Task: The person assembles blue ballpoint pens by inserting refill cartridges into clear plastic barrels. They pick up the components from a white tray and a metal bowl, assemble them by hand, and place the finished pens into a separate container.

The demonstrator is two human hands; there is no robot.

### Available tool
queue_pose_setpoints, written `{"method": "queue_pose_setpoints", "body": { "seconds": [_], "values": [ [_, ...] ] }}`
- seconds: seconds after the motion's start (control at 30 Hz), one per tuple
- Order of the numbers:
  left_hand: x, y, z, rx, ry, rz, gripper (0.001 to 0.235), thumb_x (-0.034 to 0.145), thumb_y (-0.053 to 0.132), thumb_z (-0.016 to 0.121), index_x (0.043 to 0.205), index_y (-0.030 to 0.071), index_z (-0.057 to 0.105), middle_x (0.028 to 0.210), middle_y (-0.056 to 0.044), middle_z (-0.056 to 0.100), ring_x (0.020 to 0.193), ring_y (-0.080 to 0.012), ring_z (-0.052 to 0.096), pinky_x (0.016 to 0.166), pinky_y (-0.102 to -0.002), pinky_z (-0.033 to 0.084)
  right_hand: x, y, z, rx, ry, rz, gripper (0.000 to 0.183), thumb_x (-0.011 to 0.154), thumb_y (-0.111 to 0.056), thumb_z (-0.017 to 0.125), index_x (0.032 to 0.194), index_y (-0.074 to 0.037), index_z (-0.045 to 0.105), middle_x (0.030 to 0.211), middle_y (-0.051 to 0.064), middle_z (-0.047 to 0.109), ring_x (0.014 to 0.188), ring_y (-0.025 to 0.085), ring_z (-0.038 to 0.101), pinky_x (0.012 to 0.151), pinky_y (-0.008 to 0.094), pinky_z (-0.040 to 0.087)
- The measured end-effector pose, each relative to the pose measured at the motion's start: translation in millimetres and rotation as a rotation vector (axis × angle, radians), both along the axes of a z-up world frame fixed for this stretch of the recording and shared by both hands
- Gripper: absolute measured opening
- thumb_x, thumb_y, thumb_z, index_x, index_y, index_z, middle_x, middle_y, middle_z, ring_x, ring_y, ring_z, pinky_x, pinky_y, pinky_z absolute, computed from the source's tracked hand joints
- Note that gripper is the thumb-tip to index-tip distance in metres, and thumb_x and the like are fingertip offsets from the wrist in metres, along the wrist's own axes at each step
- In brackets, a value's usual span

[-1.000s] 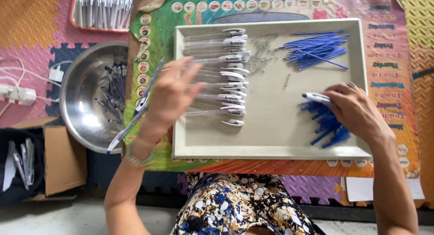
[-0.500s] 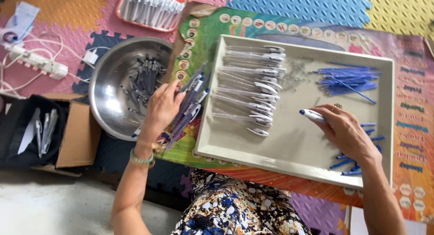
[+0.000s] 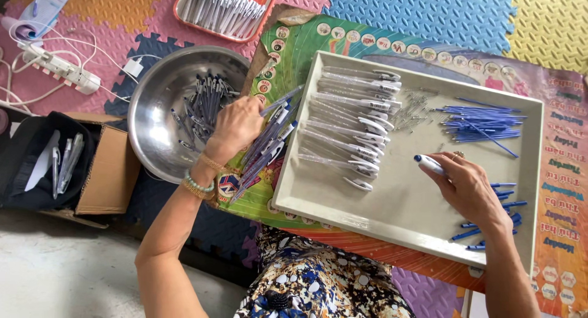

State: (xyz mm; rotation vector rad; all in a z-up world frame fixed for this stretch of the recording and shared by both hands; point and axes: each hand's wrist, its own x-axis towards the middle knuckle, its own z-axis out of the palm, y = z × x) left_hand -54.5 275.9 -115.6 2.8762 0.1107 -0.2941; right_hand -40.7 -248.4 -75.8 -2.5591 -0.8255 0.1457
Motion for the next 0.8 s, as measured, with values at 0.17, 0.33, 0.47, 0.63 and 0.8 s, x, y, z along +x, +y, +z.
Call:
{"method": "queue_pose_setpoints", "body": {
  "seconds": [0.17, 0.33, 0.47, 0.63, 0.8],
  "values": [
    [-13, 7, 41, -0.001, -0.220, 0.004, 0.022, 0.106, 0.015, 0.079, 0.125, 0.008, 0.072, 0.099, -0.008, 0.076, 0.069, -0.0180, 0.071, 0.054, -0.029, 0.063, -2, 14, 18, 0.038, -0.026, -0.057, 0.036, 0.110, -0.027, 0.065, 0.131, -0.001, 0.078, 0.119, 0.016, 0.082, 0.097, 0.034, 0.078, 0.080, 0.047, 0.058],
    [-30, -56, 109, -0.260, -0.561, -0.355, 0.018, 0.102, 0.019, 0.084, 0.119, 0.020, 0.084, 0.095, -0.001, 0.084, 0.064, -0.0098, 0.065, 0.053, -0.023, 0.054, 7, 45, 24, 0.237, -0.325, 0.160, 0.075, 0.096, 0.010, 0.070, 0.165, -0.011, 0.052, 0.166, 0.022, 0.052, 0.148, 0.041, 0.053, 0.118, 0.063, 0.055],
    [-32, -101, 116, -0.524, -0.421, -0.442, 0.020, 0.099, 0.013, 0.080, 0.119, 0.012, 0.082, 0.097, -0.016, 0.083, 0.089, -0.0361, 0.082, 0.084, -0.047, 0.066, 4, 99, 41, 0.304, -0.362, 0.244, 0.065, 0.089, 0.004, 0.080, 0.152, -0.008, 0.069, 0.146, 0.023, 0.068, 0.138, 0.046, 0.065, 0.112, 0.057, 0.054],
    [-24, -123, 115, -1.169, -0.443, -0.265, 0.047, 0.091, 0.016, 0.094, 0.135, 0.016, 0.077, 0.104, -0.015, 0.086, 0.099, -0.0246, 0.084, 0.085, -0.033, 0.070, 3, 87, 4, 0.177, -0.053, 0.143, 0.050, 0.096, -0.012, 0.074, 0.147, -0.014, 0.070, 0.107, 0.019, 0.080, 0.099, 0.046, 0.079, 0.082, 0.056, 0.062],
    [-12, -161, 66, -1.632, -0.352, -0.110, 0.038, 0.097, 0.011, 0.090, 0.133, 0.010, 0.079, 0.115, -0.013, 0.085, 0.108, -0.0185, 0.081, 0.094, -0.036, 0.070, -22, 118, 21, 0.395, 0.156, 0.132, 0.018, 0.104, -0.018, 0.066, 0.118, -0.013, 0.077, 0.081, 0.012, 0.082, 0.074, 0.036, 0.081, 0.065, 0.047, 0.061]
  ]
}}
